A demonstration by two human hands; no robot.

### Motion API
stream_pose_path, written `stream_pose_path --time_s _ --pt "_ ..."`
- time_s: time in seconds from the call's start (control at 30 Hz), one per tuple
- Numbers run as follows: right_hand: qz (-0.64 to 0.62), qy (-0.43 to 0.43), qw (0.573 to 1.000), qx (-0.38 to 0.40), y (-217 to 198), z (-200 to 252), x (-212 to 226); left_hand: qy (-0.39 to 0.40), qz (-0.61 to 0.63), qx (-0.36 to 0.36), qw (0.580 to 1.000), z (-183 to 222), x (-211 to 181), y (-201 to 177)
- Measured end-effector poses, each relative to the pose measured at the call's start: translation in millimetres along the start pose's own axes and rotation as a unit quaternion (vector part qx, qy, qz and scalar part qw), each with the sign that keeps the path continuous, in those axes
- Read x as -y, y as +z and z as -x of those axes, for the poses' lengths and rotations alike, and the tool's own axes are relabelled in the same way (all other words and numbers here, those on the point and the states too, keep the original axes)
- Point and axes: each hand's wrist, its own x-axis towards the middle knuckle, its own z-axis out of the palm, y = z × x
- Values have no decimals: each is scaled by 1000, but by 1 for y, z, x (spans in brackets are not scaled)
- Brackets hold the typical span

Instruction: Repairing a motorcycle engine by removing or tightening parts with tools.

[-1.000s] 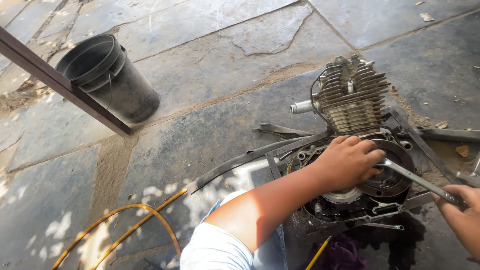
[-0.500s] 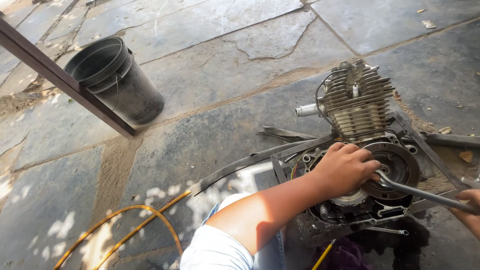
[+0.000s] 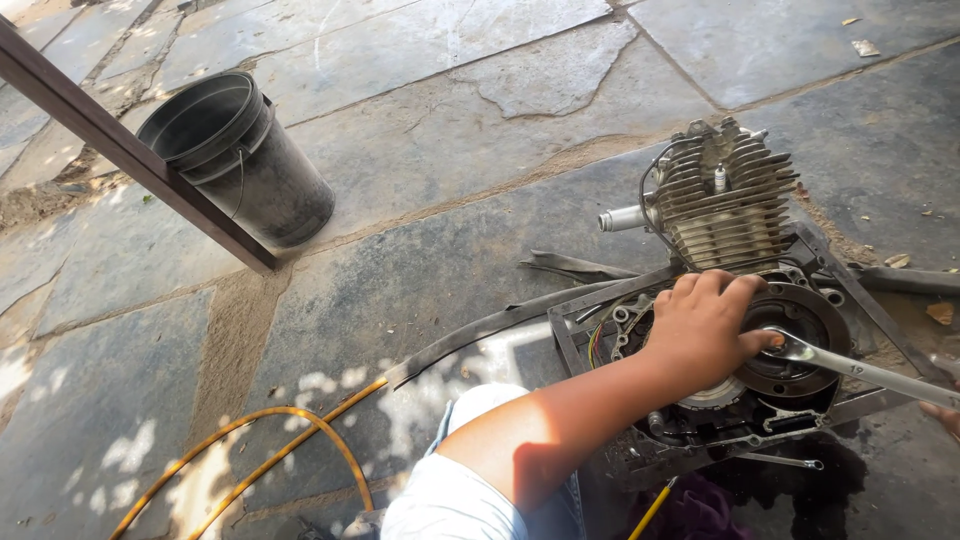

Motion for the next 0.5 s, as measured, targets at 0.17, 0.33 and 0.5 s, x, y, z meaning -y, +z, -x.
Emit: stream_pose_path --time_s 0.17,0.33,0.5 --pt "71 -12 996 57 -63 86 122 -53 41 23 998 -1 -4 7" --pt "0 -6 995 100 -155 164 320 -12 3 -8 1000 1 0 9" --pt "-20 86 984 153 -198 187 402 -23 4 2 1000 6 3 15"
